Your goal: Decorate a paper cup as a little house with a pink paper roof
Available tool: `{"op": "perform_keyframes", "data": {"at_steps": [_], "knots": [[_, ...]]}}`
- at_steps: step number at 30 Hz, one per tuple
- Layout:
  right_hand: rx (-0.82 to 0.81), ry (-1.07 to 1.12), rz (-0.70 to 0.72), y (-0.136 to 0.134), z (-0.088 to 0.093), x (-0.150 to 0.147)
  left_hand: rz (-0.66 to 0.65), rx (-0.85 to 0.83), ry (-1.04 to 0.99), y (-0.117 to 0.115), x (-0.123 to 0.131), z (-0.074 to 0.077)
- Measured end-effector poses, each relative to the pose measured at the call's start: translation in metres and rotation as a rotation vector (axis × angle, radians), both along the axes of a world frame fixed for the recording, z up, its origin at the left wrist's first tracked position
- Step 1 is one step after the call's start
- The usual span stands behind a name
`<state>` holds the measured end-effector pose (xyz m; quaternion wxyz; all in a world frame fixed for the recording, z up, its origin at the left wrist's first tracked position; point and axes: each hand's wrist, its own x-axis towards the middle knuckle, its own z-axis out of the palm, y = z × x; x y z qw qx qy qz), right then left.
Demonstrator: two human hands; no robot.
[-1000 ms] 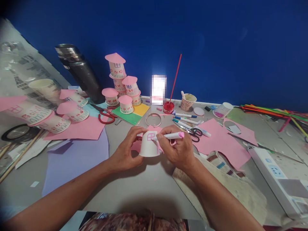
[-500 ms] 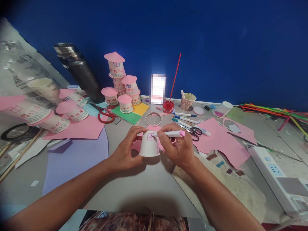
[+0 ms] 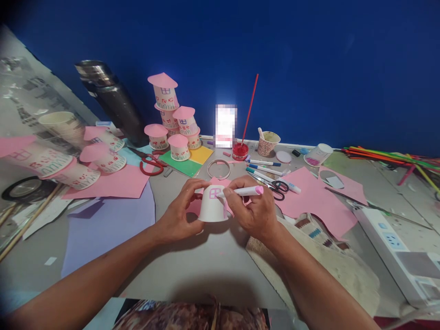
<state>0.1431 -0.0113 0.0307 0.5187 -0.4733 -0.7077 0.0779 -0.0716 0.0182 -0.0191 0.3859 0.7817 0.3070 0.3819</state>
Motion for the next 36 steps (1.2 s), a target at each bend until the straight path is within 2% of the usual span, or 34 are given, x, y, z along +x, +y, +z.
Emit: {"op": "perform_keyframes", "data": {"at_steps": [9, 15, 23, 28, 32, 36], "knots": [[0.016, 0.060, -0.024, 0.002, -0.003, 0.004, 0.005, 0.000, -0.003, -0.001, 0.001, 0.001], [0.012, 0.073, -0.038, 0.013, -0.009, 0.010, 0.045, 0.030, 0.027, 0.002, 0.001, -0.005], [-0.244, 0.340, -0.007, 0.019, -0.008, 0.012, 0.073, 0.028, 0.045, 0.006, 0.002, -0.004], [-0.274, 0.472, -0.044, 0.025, -0.008, 0.014, 0.097, -0.031, 0.030, 0.009, 0.001, -0.004], [-0.285, 0.392, -0.027, 0.021, -0.013, 0.011, 0.086, -0.051, 0.048, 0.011, -0.001, 0.000], [-0.150, 0.204, -0.004, 0.011, -0.014, 0.005, 0.051, -0.040, 0.092, 0.011, -0.004, 0.005]]}}
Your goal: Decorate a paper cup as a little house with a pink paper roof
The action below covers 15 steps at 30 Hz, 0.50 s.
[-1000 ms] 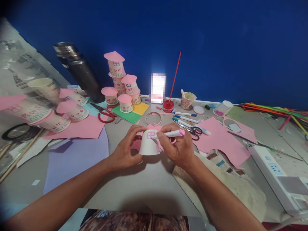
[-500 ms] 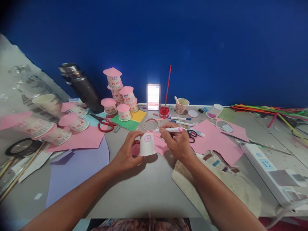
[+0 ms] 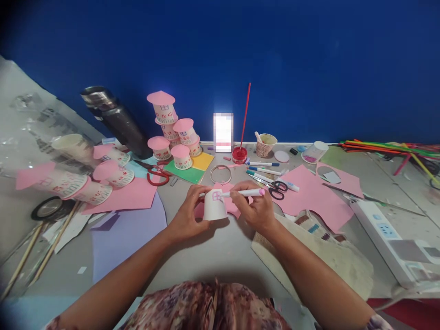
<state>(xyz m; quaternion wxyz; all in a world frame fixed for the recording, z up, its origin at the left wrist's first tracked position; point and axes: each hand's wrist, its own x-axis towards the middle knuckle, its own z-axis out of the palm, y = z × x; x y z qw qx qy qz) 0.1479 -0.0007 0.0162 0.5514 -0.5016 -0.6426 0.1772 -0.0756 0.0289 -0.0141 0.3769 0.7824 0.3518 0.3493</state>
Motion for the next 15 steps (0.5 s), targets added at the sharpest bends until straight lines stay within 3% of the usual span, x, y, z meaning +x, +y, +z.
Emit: {"op": "perform_keyframes", "data": {"at_steps": [7, 15], "knots": [[0.090, -0.159, 0.070, -0.0052, 0.0060, -0.0008, -0.122, 0.005, 0.038, -0.0038, -0.0050, 0.0090], [0.181, -0.186, 0.133, -0.0031, 0.0067, -0.0033, -0.139, -0.012, 0.046, -0.0048, -0.0042, 0.0089]]}}
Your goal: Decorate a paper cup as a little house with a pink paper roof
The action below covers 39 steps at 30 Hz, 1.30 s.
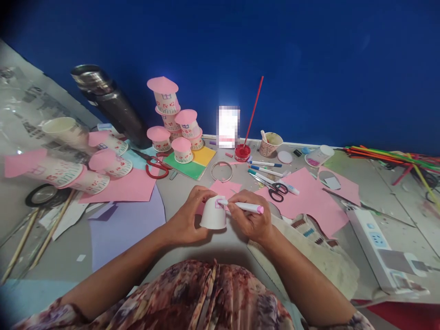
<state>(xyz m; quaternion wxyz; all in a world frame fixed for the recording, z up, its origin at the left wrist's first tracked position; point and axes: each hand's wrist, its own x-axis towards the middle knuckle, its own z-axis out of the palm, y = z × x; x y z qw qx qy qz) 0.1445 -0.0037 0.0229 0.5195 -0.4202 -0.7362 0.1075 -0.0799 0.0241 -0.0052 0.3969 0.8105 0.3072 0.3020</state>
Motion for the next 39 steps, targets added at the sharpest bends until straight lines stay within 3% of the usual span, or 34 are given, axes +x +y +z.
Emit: {"op": "perform_keyframes", "data": {"at_steps": [39], "knots": [[-0.090, -0.016, 0.017, 0.0025, -0.0011, -0.0007, -0.007, 0.018, 0.022, -0.0027, 0.0017, -0.0050]]}}
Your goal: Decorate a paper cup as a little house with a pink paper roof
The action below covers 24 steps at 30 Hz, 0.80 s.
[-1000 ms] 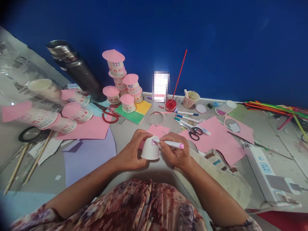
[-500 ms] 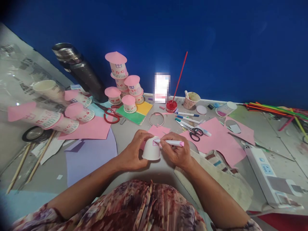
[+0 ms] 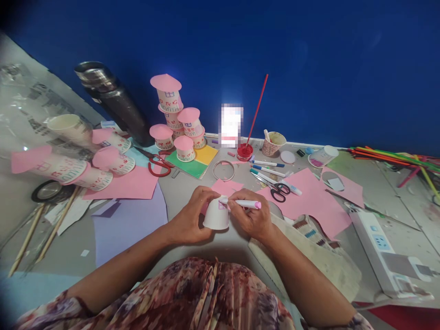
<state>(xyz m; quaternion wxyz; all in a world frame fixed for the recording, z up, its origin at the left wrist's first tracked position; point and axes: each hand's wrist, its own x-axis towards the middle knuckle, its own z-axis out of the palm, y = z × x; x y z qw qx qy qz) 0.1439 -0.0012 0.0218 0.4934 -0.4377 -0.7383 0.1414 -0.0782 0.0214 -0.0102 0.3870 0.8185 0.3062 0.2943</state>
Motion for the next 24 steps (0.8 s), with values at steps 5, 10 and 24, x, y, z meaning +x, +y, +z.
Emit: {"op": "perform_keyframes", "data": {"at_steps": [5, 10, 24], "knots": [[-0.041, 0.011, -0.001, -0.0007, -0.0007, 0.0008, -0.002, 0.003, 0.000, 0.0002, 0.0006, 0.0004], [-0.054, 0.013, 0.000, -0.0012, 0.0009, 0.0012, -0.002, 0.005, 0.004, 0.0007, 0.0000, -0.0012], [-0.060, -0.021, -0.021, -0.0002, 0.0017, 0.0017, -0.007, 0.009, 0.014, 0.0004, 0.0002, -0.0003]]}}
